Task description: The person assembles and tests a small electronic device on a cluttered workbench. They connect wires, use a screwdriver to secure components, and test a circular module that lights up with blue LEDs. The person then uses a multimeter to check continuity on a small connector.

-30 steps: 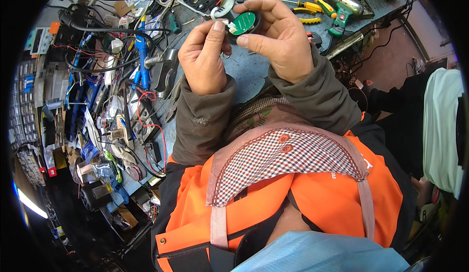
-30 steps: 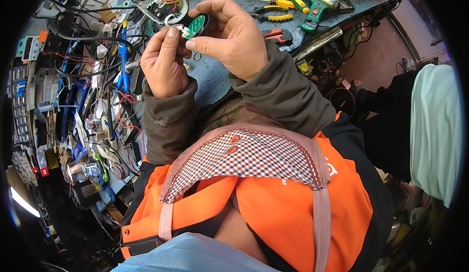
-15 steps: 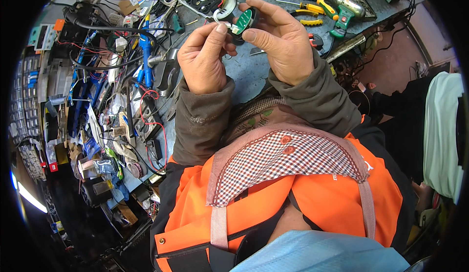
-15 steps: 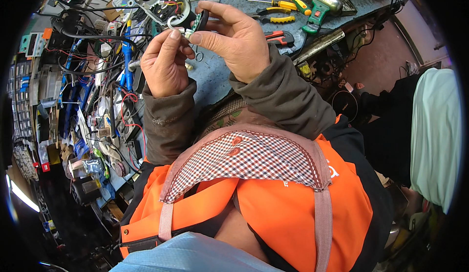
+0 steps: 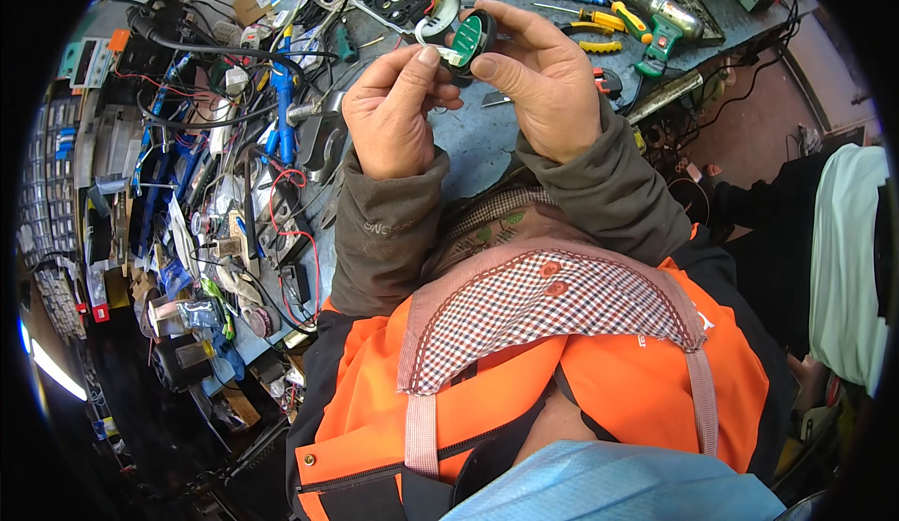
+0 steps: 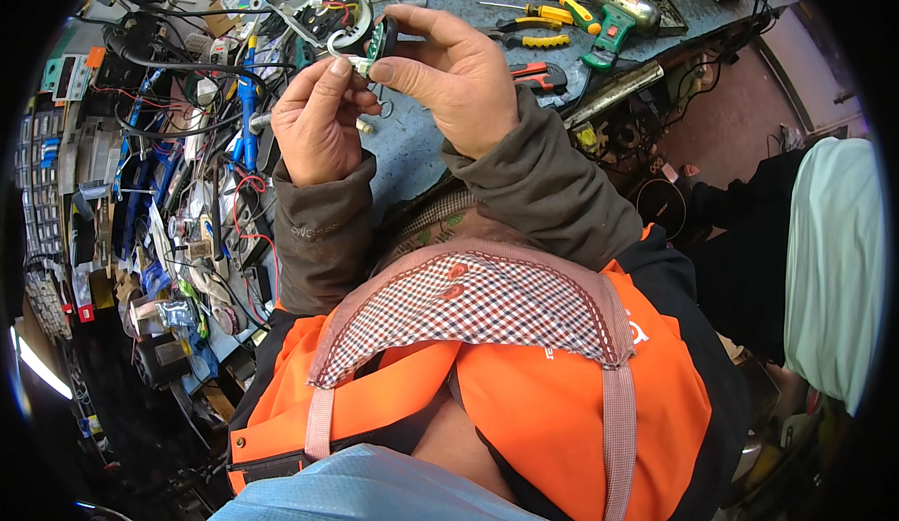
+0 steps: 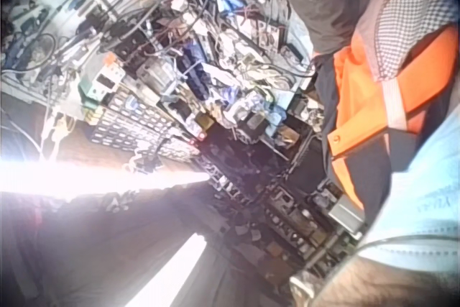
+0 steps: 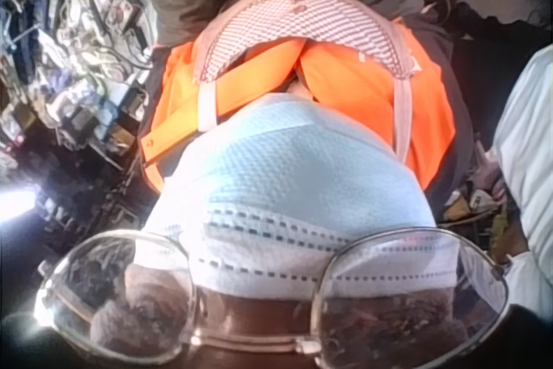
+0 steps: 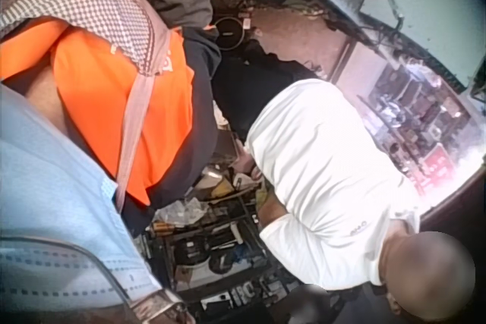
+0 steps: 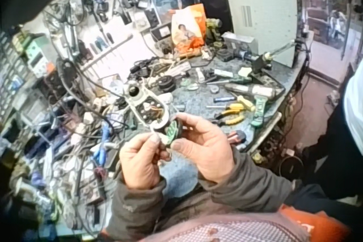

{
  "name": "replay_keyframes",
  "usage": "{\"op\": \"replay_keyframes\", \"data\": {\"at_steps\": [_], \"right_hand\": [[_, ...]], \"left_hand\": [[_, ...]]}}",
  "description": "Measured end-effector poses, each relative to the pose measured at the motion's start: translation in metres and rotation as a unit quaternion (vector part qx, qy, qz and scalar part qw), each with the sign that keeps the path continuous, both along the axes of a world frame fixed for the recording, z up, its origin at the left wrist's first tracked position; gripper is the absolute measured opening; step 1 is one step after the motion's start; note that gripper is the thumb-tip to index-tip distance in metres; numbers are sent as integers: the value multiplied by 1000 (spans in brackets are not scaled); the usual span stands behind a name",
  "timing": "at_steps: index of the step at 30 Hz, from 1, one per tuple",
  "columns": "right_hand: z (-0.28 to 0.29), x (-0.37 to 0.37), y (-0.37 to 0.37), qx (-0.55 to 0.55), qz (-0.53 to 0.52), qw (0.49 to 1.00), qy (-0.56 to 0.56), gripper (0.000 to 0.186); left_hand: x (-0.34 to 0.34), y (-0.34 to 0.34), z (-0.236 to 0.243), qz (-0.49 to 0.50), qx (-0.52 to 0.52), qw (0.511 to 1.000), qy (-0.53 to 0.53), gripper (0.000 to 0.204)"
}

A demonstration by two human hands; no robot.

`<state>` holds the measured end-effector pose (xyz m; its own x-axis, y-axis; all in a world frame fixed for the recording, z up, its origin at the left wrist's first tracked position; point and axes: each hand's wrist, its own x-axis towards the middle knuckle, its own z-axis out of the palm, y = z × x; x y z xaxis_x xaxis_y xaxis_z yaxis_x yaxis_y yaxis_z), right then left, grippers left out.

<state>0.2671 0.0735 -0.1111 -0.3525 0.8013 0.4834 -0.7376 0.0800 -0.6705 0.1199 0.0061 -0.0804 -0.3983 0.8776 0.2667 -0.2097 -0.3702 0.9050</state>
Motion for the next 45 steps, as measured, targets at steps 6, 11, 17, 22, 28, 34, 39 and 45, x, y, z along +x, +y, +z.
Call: {"op": "replay_keyframes", "data": {"at_steps": [6, 11, 17, 22, 28, 34, 39, 45], "right_hand": [[0, 0, 1, -17, 12, 1000, 6, 54], [-3, 2, 0, 7, 5, 1000, -16, 53], [-3, 0, 0, -3, 0, 1000, -8, 54], [-3, 3, 0, 16, 16, 999, -33, 52], [1, 2, -1, -9, 3, 1000, -17, 54], [-2, 3, 1, 18, 7, 999, -32, 51], [-1, 2, 0, 5, 0, 1000, -19, 54], [2, 1, -1, -14, 20, 1000, -1, 54]], "left_hand": [[0, -1, -2, -9, 2, 1000, -13, 17], [-1, -1, -2, -14, -3, 1000, -19, 17], [-1, -2, -2, -17, -9, 1000, -11, 17], [-3, -4, -4, -21, -6, 1000, -5, 18], [-4, -5, -3, -42, 0, 998, -37, 18], [-3, -4, -2, -35, -12, 999, -25, 18], [-3, -5, -2, -36, -15, 999, -16, 18], [-2, -4, -2, -20, -15, 1000, 19, 19]]}}
